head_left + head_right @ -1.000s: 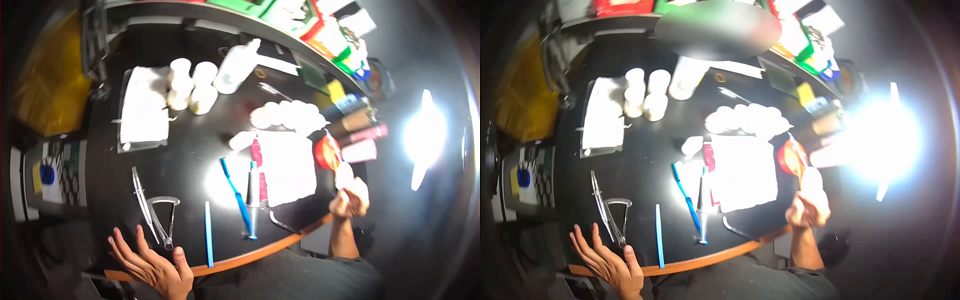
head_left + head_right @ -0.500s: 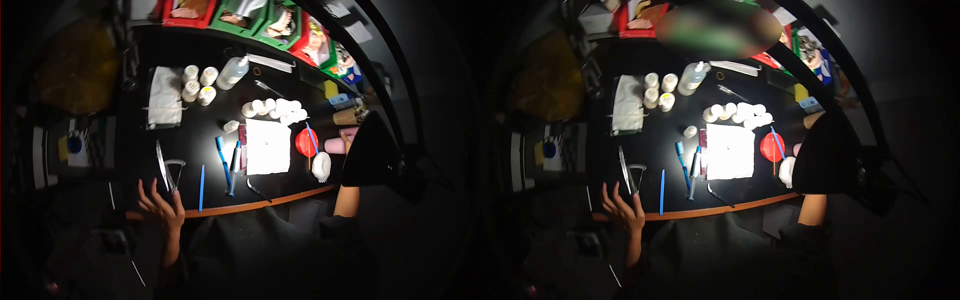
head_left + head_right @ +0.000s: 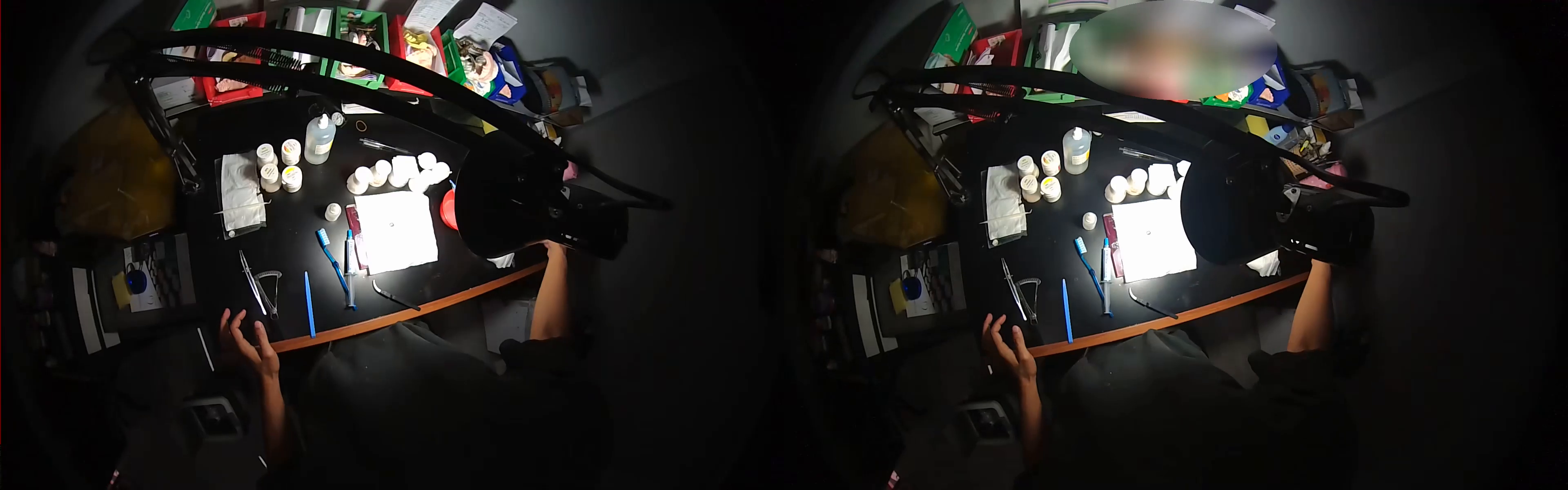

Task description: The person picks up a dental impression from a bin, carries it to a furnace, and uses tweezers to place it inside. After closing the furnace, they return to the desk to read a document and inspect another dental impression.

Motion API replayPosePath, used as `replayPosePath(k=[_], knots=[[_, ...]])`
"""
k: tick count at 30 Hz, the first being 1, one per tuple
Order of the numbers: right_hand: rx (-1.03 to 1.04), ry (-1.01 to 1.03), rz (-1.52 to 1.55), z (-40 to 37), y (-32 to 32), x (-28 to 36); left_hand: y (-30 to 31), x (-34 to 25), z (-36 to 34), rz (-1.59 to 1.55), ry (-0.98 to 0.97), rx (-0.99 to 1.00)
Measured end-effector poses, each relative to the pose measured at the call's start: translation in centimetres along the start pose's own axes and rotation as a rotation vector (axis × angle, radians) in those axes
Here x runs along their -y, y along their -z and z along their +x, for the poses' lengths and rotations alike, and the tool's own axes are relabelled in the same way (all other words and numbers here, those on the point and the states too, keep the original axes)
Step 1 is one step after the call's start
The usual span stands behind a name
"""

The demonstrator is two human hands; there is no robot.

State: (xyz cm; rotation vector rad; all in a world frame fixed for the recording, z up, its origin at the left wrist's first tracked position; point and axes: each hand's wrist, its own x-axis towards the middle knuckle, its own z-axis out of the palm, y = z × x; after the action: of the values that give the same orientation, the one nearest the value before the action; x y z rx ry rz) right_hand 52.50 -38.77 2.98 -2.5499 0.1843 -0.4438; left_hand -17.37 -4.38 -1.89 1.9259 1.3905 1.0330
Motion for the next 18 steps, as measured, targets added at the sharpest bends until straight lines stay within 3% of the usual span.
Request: replayPosePath(k=[5, 8, 10, 14, 17, 18], knots=[[0.022, -0.020, 0.002, 2.2, 0.7, -5.9, 1.3, -1.1, 1.1, -0.128, 0.008, -0.006], [0.049, 0.004, 0.038, 5.4, 0.4, -10.0, 2.2, -1.8, 0.9, -0.049, -0.079, -0.085], [0.032, 0.032, 0.105, 6.8, 0.7, -11.3, 3.5, -2.9, 0.4, 0.036, -0.018, -0.059], [-0.029, -0.003, 0.137, 2.5, 2.5, -7.6, 4.6, -3.1, -0.6, 0.008, -0.008, -0.058], [-0.289, -0.045, -0.274, -0.1, 3.1, -4.4, 5.2, -2.7, -1.6, -0.033, 0.000, -0.038], [-0.390, 0.153, -0.242, -3.2, 4.6, -1.7, 5.7, -2.8, -1.7, -0.050, 0.007, -0.015]])
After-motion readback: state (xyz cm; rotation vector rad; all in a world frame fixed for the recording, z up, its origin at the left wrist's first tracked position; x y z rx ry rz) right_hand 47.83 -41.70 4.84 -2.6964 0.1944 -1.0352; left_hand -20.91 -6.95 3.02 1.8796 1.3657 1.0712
